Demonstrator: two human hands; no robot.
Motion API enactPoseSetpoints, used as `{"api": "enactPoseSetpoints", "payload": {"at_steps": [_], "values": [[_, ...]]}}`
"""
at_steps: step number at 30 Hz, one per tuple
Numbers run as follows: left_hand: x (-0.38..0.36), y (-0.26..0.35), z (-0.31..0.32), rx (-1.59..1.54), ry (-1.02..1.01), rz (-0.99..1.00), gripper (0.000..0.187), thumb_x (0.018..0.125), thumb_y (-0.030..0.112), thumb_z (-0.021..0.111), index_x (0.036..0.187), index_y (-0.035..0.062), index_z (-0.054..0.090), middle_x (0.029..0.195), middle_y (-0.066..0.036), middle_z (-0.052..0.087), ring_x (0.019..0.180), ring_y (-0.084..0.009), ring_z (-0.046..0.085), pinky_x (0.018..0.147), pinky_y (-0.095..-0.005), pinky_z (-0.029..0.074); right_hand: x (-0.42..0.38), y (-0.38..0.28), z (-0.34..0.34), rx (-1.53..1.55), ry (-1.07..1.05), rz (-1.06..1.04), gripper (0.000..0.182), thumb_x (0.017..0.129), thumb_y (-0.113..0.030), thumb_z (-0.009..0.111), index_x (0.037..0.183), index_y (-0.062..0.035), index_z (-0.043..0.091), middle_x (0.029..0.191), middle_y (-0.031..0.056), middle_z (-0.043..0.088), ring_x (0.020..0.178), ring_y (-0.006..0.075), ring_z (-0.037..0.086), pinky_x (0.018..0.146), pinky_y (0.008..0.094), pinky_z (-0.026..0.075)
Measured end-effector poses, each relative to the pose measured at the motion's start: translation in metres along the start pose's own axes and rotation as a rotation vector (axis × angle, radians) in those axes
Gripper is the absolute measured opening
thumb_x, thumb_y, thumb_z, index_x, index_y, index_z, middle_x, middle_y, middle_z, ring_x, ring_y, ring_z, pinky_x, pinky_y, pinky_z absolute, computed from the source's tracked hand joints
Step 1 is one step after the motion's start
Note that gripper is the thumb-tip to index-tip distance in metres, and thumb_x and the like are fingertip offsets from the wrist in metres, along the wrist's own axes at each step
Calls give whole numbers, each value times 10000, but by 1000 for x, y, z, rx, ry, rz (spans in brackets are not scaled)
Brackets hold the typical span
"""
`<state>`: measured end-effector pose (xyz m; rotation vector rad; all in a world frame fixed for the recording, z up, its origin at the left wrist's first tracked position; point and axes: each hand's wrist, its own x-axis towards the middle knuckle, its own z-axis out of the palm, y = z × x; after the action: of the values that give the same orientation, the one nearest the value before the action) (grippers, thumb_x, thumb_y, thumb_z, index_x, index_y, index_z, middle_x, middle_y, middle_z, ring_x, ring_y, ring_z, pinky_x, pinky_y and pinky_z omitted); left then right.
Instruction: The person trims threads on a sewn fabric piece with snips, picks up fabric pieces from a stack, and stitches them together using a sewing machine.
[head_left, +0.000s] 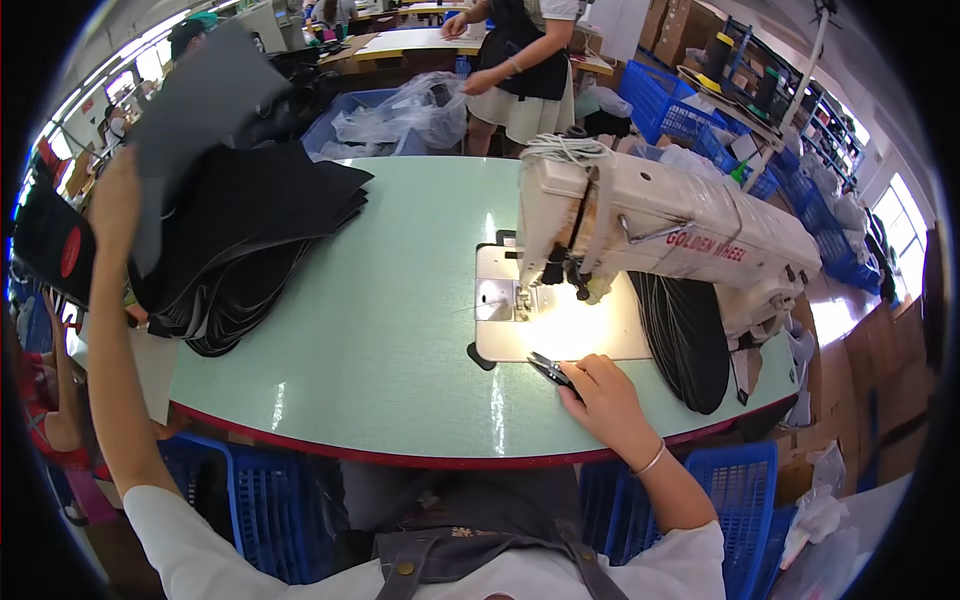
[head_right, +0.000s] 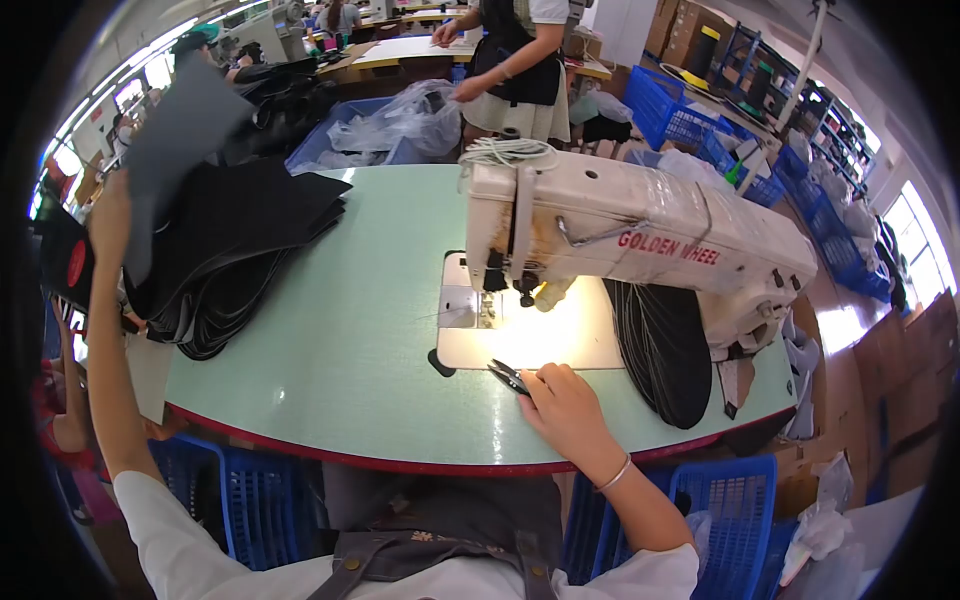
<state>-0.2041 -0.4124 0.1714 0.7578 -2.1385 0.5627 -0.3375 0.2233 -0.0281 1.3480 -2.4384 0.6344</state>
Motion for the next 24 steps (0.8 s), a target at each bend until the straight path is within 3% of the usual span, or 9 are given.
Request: {"api": "enactPoseSetpoints", "payload": {"at_steps": [5,9,10,12,13,15,21,23,24], "values": [[22,-47,-74,565,260,212,316,977,132,466,1262,41,568,1236,-159,615,1034,-349,644,826,-443,523,-7,2,-10,-22,114,22,359,701,-83,746,1036,-29,630,849,77,545,771,237,575,652,352,489],[-75,132,-186,-75,96,365,314,959,121,477,1242,26,575,1190,-176,619,986,-331,652,746,-440,513,-25,0,-40,18,173,75,367,662,-28,749,1024,-37,688,849,85,593,736,255,594,627,346,493],[-103,162,-200,-100,-214,333,252,906,76,498,1116,7,621,1085,-189,620,891,-325,639,679,-462,477,-33,1,-49,17,223,76,370,658,-21,748,1024,-39,696,857,89,604,732,255,594,623,342,491],[-143,227,-215,-248,-461,843,95,803,84,553,784,21,622,928,-165,601,728,-336,588,617,-445,480,-50,5,-66,-52,280,139,368,663,-31,756,1027,-42,698,862,87,603,731,251,589,619,338,486],[-148,253,-219,-236,-958,1003,182,843,205,626,805,28,644,887,-135,620,787,-333,626,673,-442,499,-61,7,-76,-96,328,151,366,669,-42,764,1029,-46,699,867,84,603,730,247,584,616,334,482],[-193,269,-155,-868,-1103,1226,216,860,247,630,761,54,622,827,-108,559,739,-289,608,602,-404,500,-84,20,-90,-158,405,265,340,687,-27,749,1023,-30,696,871,103,611,756,263,598,639,344,491],[-241,315,-117,-980,-946,1037,311,787,183,732,1045,49,621,1005,-112,588,888,-291,630,703,-380,516,-163,109,-138,-359,347,586,278,749,-70,717,1020,-22,680,872,119,579,849,294,598,744,359,490],[-247,323,-113,-965,-518,1082,571,740,124,755,1264,41,546,1290,-161,532,1134,-372,556,893,-437,463,-173,136,-151,-376,264,555,280,766,-80,712,1039,-27,682,880,123,580,886,301,591,786,372,484],[-252,318,-104,-921,-669,1089,636,786,159,701,1372,45,480,1467,-184,388,1348,-406,366,1059,-517,327,-173,148,-154,-379,256,552,280,766,-80,712,1039,-27,682,880,123,580,886,301,591,786,372,484]]}}
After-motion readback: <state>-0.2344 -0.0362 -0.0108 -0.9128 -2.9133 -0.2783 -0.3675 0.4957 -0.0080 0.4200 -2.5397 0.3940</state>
